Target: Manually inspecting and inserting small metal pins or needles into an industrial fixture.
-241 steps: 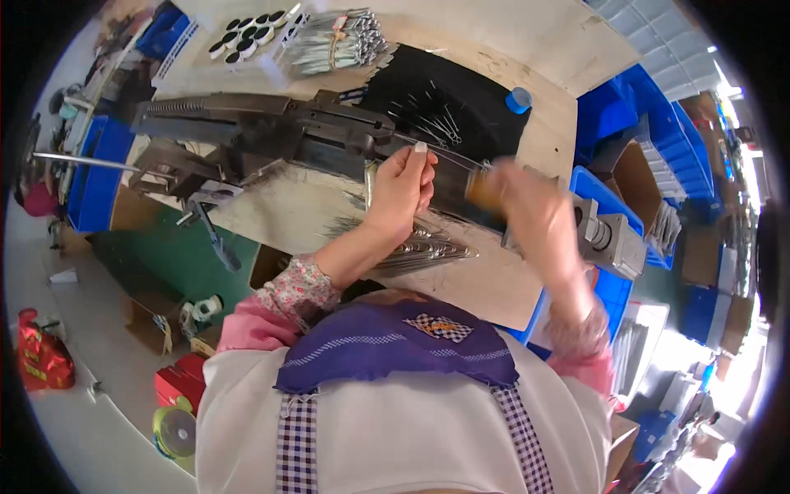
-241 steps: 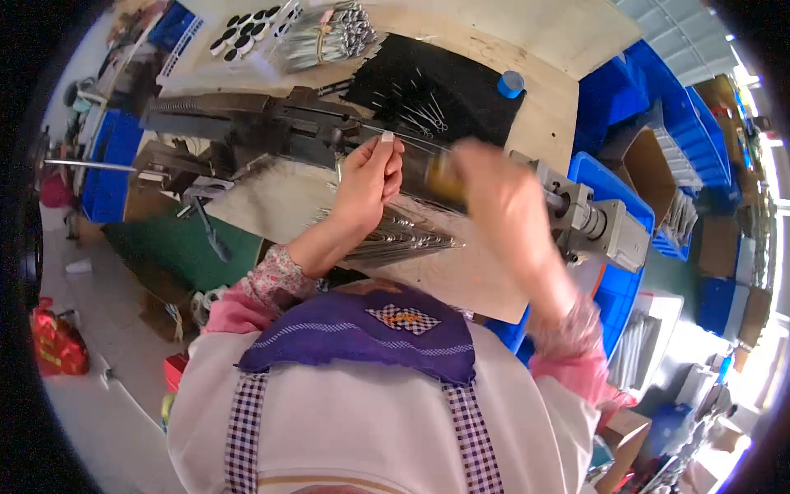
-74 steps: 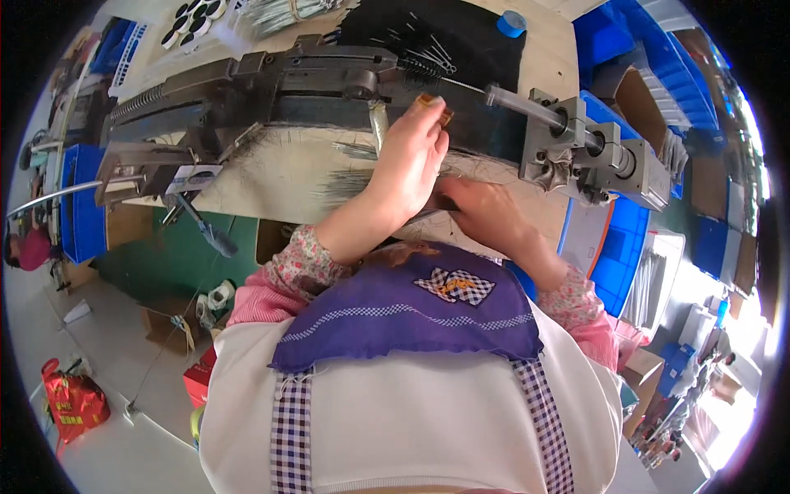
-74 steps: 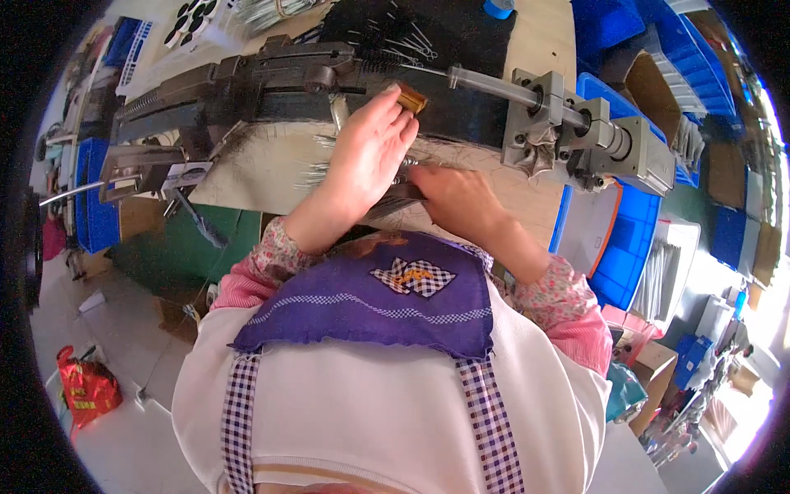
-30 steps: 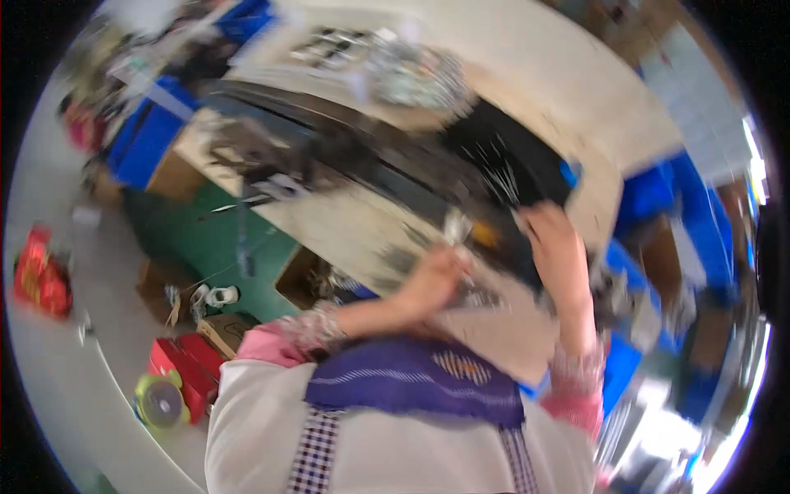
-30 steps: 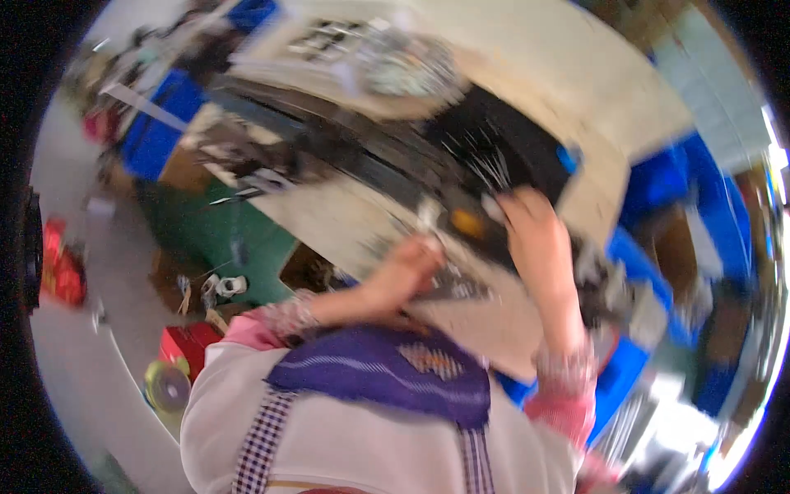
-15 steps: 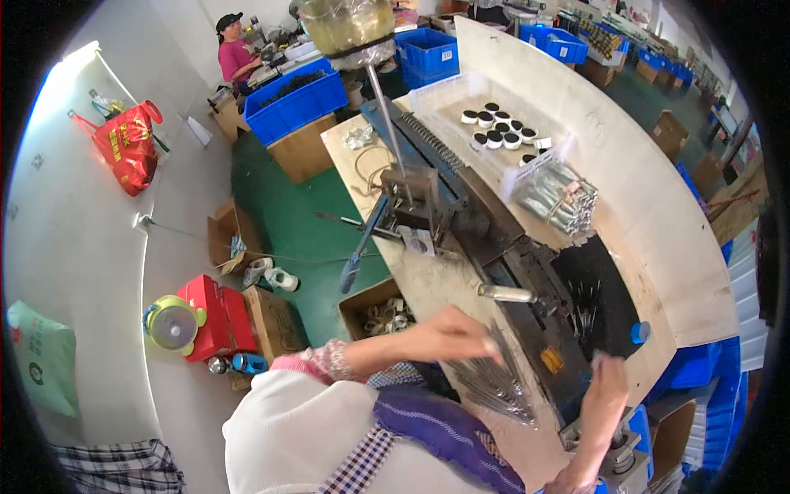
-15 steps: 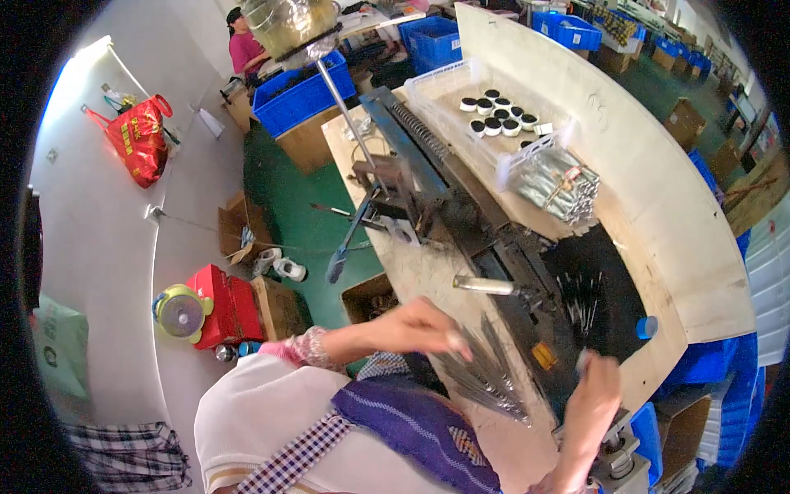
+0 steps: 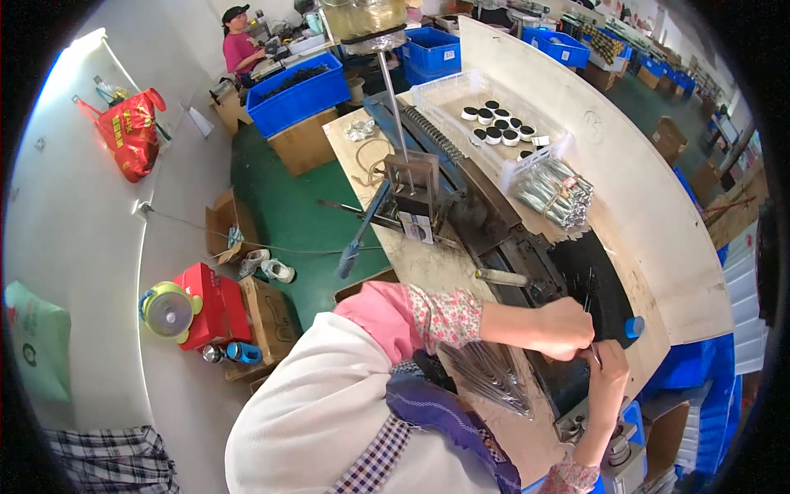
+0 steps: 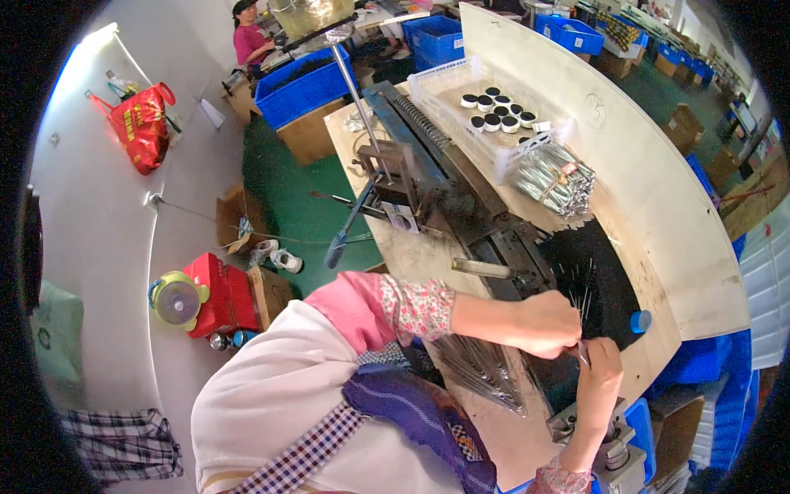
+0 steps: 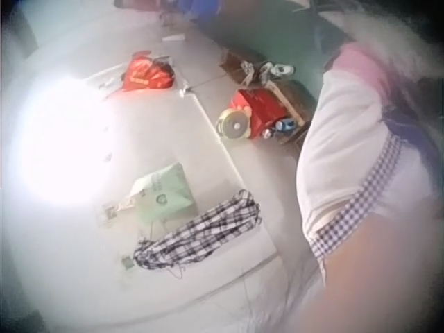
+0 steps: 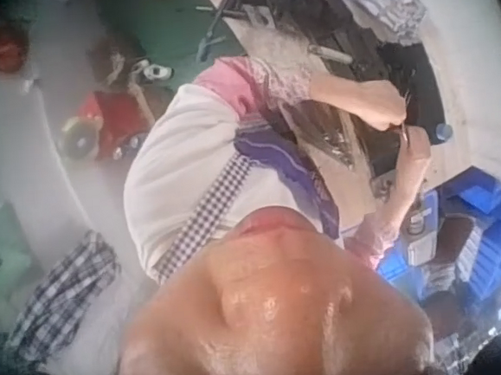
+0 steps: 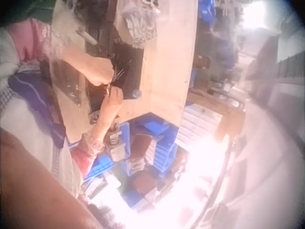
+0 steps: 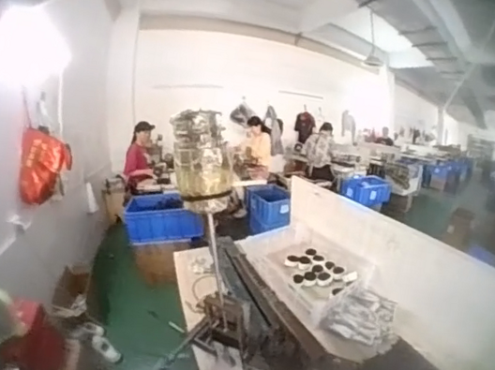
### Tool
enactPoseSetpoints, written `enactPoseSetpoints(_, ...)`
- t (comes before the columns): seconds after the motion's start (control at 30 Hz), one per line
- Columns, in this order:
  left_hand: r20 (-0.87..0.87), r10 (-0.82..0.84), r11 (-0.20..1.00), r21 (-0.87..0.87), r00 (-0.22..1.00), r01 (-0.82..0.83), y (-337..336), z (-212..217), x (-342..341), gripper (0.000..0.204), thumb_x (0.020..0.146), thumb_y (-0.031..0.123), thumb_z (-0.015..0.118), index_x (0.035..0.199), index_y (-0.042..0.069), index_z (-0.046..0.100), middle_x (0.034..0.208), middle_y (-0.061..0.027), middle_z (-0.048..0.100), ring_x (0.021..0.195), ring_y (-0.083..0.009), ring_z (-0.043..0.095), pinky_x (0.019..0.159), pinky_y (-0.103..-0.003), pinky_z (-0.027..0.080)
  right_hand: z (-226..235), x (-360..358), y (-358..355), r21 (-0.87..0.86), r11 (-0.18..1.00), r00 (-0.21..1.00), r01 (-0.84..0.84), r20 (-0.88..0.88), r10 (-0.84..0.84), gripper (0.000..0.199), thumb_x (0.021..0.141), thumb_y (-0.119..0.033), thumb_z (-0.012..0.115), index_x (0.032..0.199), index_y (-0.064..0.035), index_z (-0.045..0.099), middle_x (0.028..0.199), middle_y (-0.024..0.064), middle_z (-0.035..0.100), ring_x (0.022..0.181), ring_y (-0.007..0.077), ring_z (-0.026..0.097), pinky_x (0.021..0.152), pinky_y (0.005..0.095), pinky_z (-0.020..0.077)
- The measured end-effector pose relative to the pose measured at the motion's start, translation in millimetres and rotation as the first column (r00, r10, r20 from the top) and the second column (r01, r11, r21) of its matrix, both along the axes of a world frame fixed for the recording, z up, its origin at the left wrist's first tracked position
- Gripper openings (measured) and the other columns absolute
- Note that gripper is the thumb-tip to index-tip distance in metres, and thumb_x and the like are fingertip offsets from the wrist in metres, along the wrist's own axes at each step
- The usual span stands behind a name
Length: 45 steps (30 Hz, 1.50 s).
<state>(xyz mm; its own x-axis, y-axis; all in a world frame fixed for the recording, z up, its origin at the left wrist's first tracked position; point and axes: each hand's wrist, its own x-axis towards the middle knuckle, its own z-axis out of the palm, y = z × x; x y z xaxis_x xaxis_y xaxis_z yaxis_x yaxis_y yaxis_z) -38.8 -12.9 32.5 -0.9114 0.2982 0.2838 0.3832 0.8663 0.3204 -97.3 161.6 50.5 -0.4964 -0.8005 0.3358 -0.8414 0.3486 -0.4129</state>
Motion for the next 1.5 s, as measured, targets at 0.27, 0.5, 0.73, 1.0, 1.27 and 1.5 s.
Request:
enactPoseSetpoints(0.27,-0.545,0.036,0.981,-0.140,0.837,-0.134,-44,18,27,0.013,0.069,0.021,0.066,0.076,0.010,0.067,0.068,-0.0014,0.056,0.071,-0.0182,0.054,0.066,-0.032,0.042,-2,6,-37,-0.288,0.958,0.998,-0.005,0.058,0.023,0.013,0.078,0.008,0.060,0.090,0.0028,0.062,0.076,0.0142,0.058,0.072,0.0297,0.058,0.064,0.0365,0.0469)
enactPoseSetpoints(0.5,0.168,0.245,0.444,0.856,0.955,-0.264,-15,-70,91,0.034,0.095,0.030,0.055,0.077,0.003,0.063,0.054,-0.0050,0.051,0.045,-0.0155,0.052,0.042,-0.029,0.040,-11,-5,-57,-0.212,0.977,0.985,0.022,0.170,0.015,0.009,0.081,0.002,0.066,0.089,0.0060,0.063,0.073,0.0129,0.059,0.063,0.0219,0.057,0.058,0.0296,0.0436)
enactPoseSetpoints(0.73,0.036,-0.628,-0.693,0.429,0.777,-0.580,-76,-28,78,0.064,0.096,0.056,0.037,0.080,0.000,0.065,0.051,-0.0021,0.043,0.036,-0.0083,0.032,0.031,-0.022,0.022,-19,-1,-58,-0.159,0.987,0.996,-0.039,0.072,0.051,0.008,0.078,0.006,0.064,0.086,0.0047,0.064,0.075,0.0154,0.059,0.064,0.0287,0.057,0.059,0.0334,0.0451)
enactPoseSetpoints(1.0,0.475,-0.119,0.210,0.870,0.872,-0.446,-23,-68,75,0.038,0.085,0.031,0.062,0.105,0.001,0.050,0.066,-0.0150,0.060,0.048,-0.0261,0.055,0.043,-0.038,0.041,-13,3,-53,-0.136,0.990,0.993,-0.024,0.115,0.040,0.015,0.074,0.007,0.062,0.088,0.0021,0.064,0.076,0.0172,0.058,0.070,0.0348,0.059,0.065,0.0385,0.0476)
enactPoseSetpoints(1.27,0.659,-0.040,0.282,0.729,0.751,-0.624,-48,-63,114,0.034,0.088,0.034,0.064,0.100,0.002,0.061,0.077,-0.0043,0.061,0.061,-0.0089,0.060,0.049,-0.025,0.048,-1,39,-46,-0.194,0.981,0.999,0.008,-0.046,-0.017,0.023,0.070,0.010,0.056,0.087,-0.0042,0.062,0.082,0.0115,0.058,0.079,0.0307,0.060,0.064,0.0385,0.0489)
enactPoseSetpoints(1.5,0.718,0.427,-0.267,0.681,0.550,-0.681,-142,-96,166,0.033,0.094,0.033,0.054,0.091,0.001,0.063,0.060,-0.0010,0.054,0.044,-0.0069,0.044,0.039,-0.022,0.031,-85,43,-28,-0.002,0.965,0.964,0.261,-0.046,-0.261,0.034,0.076,-0.002,0.065,0.108,-0.0050,0.052,0.104,0.0152,0.053,0.086,0.0352,0.061,0.069,0.0418,0.0534)
